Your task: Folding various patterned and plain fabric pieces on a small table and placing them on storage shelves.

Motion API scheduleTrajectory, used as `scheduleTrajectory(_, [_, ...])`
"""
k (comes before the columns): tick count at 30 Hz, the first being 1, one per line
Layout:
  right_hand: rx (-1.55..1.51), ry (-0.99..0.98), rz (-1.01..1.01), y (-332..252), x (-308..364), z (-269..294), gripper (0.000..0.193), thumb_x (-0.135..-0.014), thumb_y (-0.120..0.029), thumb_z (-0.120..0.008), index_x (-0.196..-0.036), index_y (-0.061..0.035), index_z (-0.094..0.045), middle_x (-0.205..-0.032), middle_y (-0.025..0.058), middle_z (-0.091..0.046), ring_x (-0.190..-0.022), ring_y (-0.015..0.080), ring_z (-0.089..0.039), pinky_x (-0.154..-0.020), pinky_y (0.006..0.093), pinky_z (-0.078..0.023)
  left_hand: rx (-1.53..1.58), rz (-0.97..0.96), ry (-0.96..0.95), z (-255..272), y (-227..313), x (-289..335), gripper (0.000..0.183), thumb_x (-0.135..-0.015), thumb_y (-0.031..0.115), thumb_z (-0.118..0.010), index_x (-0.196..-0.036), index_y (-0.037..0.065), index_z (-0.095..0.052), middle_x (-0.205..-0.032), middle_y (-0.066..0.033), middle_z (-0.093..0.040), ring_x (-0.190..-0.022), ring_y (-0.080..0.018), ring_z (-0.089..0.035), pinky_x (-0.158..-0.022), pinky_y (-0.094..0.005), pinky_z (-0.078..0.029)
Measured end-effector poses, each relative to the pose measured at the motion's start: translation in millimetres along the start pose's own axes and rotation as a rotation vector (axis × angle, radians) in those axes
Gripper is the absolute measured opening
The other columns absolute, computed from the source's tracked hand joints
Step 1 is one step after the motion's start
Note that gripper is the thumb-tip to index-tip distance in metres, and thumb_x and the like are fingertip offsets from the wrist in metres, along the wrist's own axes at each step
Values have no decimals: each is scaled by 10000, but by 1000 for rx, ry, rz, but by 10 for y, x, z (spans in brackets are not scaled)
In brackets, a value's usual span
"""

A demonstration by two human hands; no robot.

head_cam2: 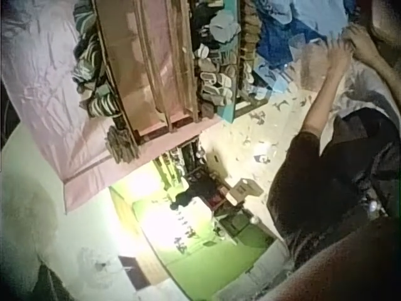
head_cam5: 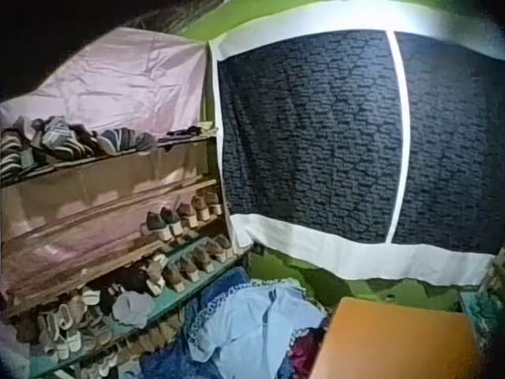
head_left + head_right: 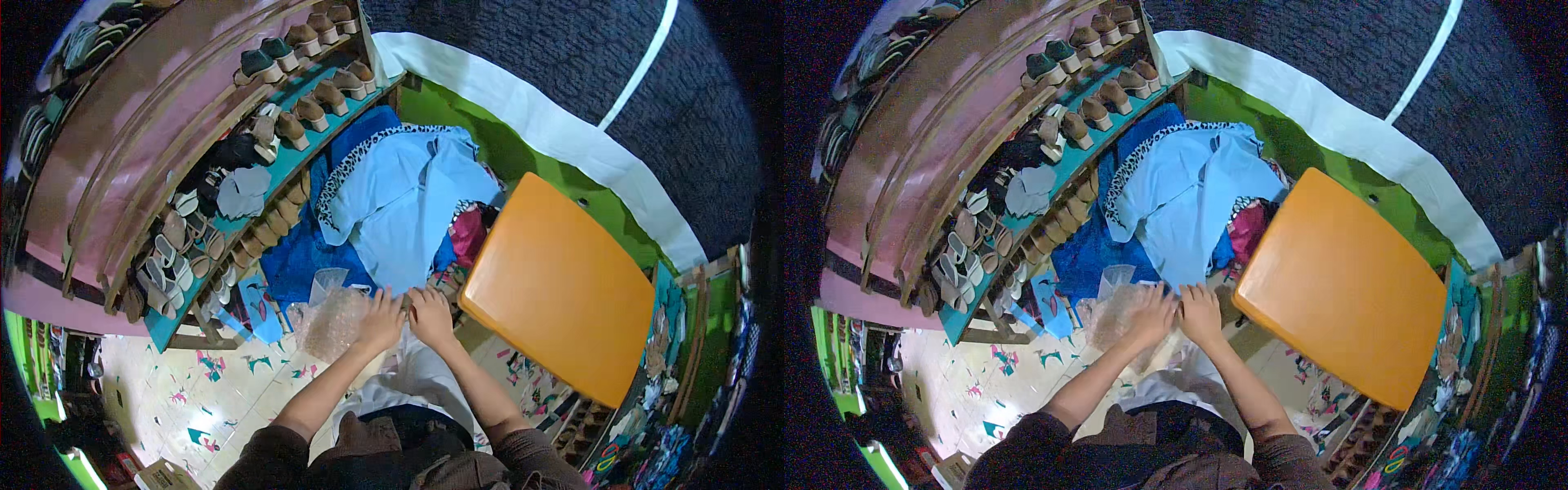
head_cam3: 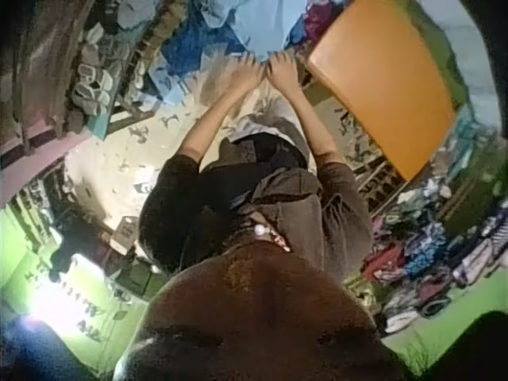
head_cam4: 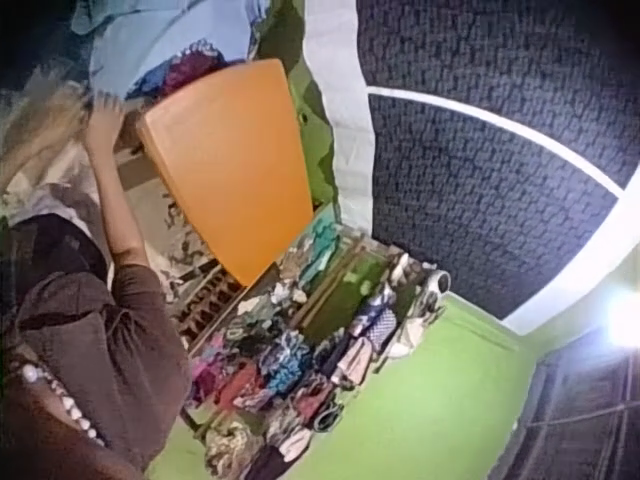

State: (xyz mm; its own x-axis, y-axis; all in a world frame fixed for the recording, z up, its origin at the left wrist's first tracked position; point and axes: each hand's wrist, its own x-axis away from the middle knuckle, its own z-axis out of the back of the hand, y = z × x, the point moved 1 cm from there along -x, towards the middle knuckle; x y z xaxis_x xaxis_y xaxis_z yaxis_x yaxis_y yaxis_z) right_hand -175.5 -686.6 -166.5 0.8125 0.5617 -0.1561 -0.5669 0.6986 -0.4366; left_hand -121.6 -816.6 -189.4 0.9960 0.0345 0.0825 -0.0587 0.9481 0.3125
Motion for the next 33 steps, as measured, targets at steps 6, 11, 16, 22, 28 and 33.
scheduleTrajectory(6, [-105, 48, -70, 543, -804, 15, 334, -747, -108, -568, -1071, -30, -541, -1023, 174, -553, -923, 339, -540, -819, 433, -415, 19, -38, -164, -15, -101, -834, 450, -928, 348, -303, -1319, 149, -402, -1410, -168, -284, -1301, -329, -278, -1034, -523, -222])
scheduleTrajectory(11, [-229, 103, -195, 1174, -1567, 221, 370, -750, -96, -569, -1109, -19, -524, -1063, 178, -532, -945, 350, -530, -817, 440, -425, 138, -25, -240, 148, -104, -1818, 460, -936, 363, -279, -1314, 132, -403, -1405, -170, -291, -1282, -345, -303, -1024, -496, -257])
scheduleTrajectory(16, [-94, 108, -340, 1897, -2203, 81, 545, -739, -263, -642, -1181, 15, -484, -1240, 297, -378, -1134, 433, -389, -953, 464, -337, 1028, 412, -537, 152, -4, -2704, 593, -934, 495, -232, -1324, 73, -375, -1361, -162, -358, -1229, -321, -372, -1021, -409, -276])
scheduleTrajectory(22, [61, -202, -401, 2182, -2699, -217, 553, -707, -404, -665, -1059, 16, -590, -1262, 279, -388, -1175, 421, -357, -1005, 460, -284, 1144, 514, -283, -202, -290, -3309, 609, -924, 510, -302, -1305, 46, -404, -1294, -195, -440, -1219, -290, -395, -1012, -344, -286])
scheduleTrajectory(28, [-247, 44, -114, 1862, -2364, -252, 152, -656, -106, -673, -671, 38, -625, -1151, 221, -479, -1122, 390, -405, -947, 430, -354, 509, 346, -109, -183, -246, -3579, 652, -832, 508, -484, -1256, 17, -423, -1145, -255, -525, -1091, -387, -484, -936, -426, -368])
scheduleTrajectory(33, [-552, -68, -190, 1740, -2075, -40, 170, -696, -95, -654, -755, 57, -606, -1098, 205, -517, -1004, 370, -491, -887, 427, -388, 530, 273, -381, -222, -130, -3581, 650, -771, 434, -544, -1256, 16, -427, -1024, -255, -586, -957, -380, -571, -833, -440, -439])
